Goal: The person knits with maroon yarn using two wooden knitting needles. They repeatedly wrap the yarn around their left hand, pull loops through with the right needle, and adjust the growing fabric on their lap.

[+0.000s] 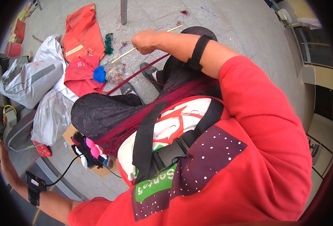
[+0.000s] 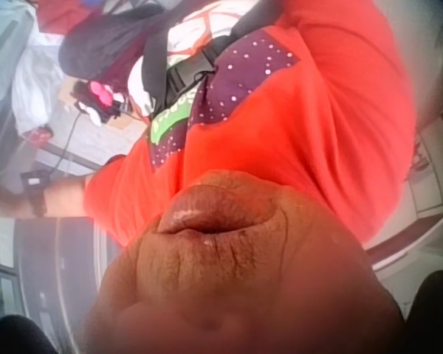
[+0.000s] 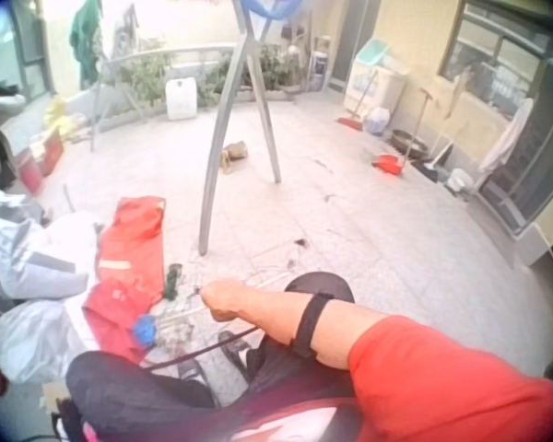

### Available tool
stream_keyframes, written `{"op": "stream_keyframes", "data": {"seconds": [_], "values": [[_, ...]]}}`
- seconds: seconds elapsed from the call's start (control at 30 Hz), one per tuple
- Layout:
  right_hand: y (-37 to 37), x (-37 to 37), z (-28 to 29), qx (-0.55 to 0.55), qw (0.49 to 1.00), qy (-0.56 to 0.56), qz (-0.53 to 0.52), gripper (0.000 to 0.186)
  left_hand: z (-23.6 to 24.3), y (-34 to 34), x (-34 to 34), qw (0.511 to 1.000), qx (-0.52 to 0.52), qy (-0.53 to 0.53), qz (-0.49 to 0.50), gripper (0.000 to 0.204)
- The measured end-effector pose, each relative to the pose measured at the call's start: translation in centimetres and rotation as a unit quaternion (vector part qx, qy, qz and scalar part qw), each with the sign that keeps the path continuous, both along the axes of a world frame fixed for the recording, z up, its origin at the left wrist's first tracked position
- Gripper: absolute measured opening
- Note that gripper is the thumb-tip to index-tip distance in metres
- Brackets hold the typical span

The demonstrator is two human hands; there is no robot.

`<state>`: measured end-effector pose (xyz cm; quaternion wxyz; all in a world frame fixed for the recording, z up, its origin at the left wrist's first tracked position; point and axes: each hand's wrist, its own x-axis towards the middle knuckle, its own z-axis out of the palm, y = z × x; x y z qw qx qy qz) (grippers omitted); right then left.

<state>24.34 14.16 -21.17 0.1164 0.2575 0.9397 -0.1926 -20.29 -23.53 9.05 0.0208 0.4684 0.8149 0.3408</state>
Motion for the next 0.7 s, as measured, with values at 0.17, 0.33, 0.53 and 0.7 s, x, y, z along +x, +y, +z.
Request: {"op": "stream_keyframes", "data": {"seconds": [0.17, 0.33, 0.53, 0.7], "values": [[6.0, 3.9, -0.5, 0.032, 0.988, 0.024, -0.147, 0.018, -2.5, 1.8, 1.4, 0.997, 0.017, -0.068, 0.039, 0.025], [10.6, 9.4, 1.1, 0.047, 0.956, -0.033, -0.289, 0.03, -6.4, 5.9, 3.2, 0.988, -0.005, -0.153, -0.028, 0.02], [14.1, 19.9, 0.3, 0.113, 0.876, -0.015, -0.469, 0.032, -7.5, 10.3, 6.5, 0.98, -0.087, -0.167, -0.07, 0.012], [13.0, 29.6, -0.3, 0.12, 0.805, -0.002, -0.581, 0.034, -7.7, 14.0, 9.5, 0.961, -0.181, -0.006, -0.211, 0.011]]}}
